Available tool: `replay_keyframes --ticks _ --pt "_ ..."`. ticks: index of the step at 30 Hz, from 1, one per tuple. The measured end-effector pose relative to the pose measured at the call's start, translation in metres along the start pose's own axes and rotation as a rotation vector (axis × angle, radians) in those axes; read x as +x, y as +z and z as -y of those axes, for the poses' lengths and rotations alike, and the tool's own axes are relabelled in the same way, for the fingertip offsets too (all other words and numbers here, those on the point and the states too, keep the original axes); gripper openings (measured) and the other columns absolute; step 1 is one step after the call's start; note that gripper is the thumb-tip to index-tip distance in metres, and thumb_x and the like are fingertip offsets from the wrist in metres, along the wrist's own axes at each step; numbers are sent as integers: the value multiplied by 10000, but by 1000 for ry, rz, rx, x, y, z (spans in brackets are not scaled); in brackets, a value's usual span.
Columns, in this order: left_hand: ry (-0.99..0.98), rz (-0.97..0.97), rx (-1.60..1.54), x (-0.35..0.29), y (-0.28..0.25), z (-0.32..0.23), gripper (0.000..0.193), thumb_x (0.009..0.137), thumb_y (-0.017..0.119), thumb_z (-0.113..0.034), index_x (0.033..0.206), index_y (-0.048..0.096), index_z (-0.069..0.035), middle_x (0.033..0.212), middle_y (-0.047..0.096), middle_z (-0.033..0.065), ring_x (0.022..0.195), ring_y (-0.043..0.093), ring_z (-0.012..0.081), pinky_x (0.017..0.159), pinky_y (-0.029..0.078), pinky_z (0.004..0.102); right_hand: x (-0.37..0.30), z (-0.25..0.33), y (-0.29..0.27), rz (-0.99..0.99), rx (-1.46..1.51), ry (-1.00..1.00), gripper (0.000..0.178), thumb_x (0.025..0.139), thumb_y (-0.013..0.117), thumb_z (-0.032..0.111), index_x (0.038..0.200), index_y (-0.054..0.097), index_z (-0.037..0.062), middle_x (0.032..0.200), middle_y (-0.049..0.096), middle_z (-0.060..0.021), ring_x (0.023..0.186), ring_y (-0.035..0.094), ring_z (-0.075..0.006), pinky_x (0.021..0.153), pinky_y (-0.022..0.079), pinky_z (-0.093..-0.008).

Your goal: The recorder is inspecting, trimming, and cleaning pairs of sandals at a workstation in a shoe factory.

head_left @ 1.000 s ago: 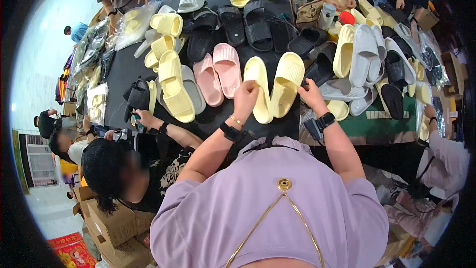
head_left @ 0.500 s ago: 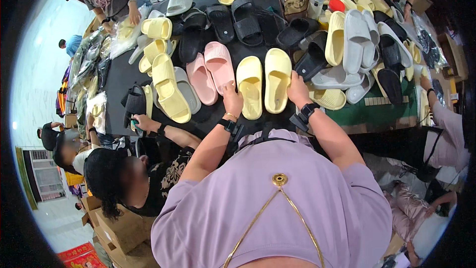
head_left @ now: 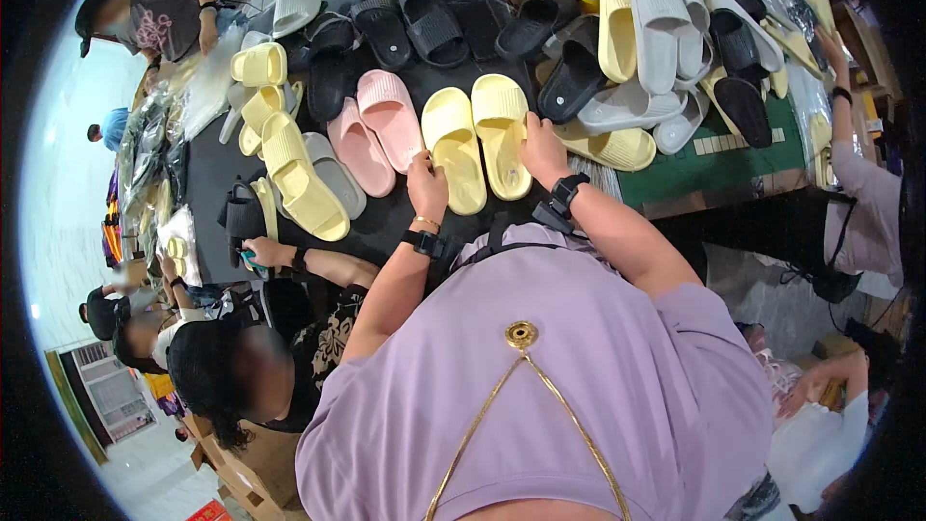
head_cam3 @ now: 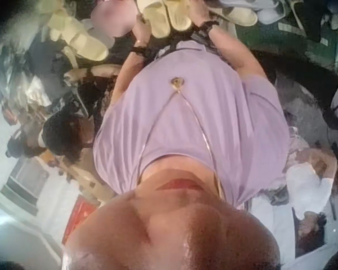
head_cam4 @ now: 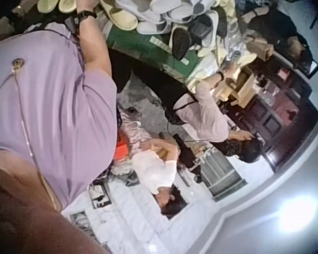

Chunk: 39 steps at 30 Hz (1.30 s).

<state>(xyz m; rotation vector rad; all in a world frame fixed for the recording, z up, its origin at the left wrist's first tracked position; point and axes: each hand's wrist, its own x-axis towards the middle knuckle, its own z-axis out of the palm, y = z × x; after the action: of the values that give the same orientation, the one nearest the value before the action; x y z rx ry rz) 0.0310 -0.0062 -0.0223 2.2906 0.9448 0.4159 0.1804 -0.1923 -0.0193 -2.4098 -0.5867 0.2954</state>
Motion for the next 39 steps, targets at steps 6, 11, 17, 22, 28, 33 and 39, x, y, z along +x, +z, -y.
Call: replay_keyframes --ticks 6,11,17,22,28,33,39 --pt "22 49 -7 -3 -5 17 396 811 677 -109 1162 563 33 951 657 174 814 641 267 727 509 360 -11 -39 -19 29 157 -74 329 833 589 188 1118 560 25 1063 620 -231 923 616 -392 780 501 -488" --pt "-30 -17 -193 -5 -12 24 361 827 661 -97 1155 577 28 951 648 150 778 638 218 709 514 329 -30 -114 -34 160 -85 103 186 833 566 174 883 679 34 861 671 -205 809 639 -389 737 508 -470" --pt "-53 5 -229 -13 -16 8 260 831 637 -67 1071 624 33 890 673 145 768 656 210 713 520 314 -51 -119 -22 194 -242 113 163 819 576 151 853 664 18 870 671 -215 822 645 -394 745 516 -482" --pt "-33 46 -264 -15 -17 7 204 843 615 -65 1017 642 39 872 680 148 764 661 207 706 513 303 -41 -102 -8 153 -333 125 130 815 568 107 822 642 0 883 671 -237 824 661 -403 740 530 -475" --pt "-2 62 -190 -17 -20 8 200 866 608 -79 1022 641 40 870 683 111 758 638 142 707 505 273 -26 -103 13 114 -358 121 190 844 507 97 809 664 -6 846 669 -249 816 664 -410 698 529 -504" --pt "15 39 -178 -21 -30 -5 198 868 612 -85 1020 643 37 865 680 120 752 642 154 703 508 280 -22 -90 8 210 -329 177 162 801 572 82 854 700 -3 911 671 -250 860 665 -400 729 538 -478" --pt "132 100 -204 -19 -33 -19 197 868 621 -79 1029 646 32 874 683 148 770 663 189 702 515 294 -42 -88 -12 499 -333 -13 196 741 602 134 859 696 10 911 667 -237 855 651 -409 758 520 -487"
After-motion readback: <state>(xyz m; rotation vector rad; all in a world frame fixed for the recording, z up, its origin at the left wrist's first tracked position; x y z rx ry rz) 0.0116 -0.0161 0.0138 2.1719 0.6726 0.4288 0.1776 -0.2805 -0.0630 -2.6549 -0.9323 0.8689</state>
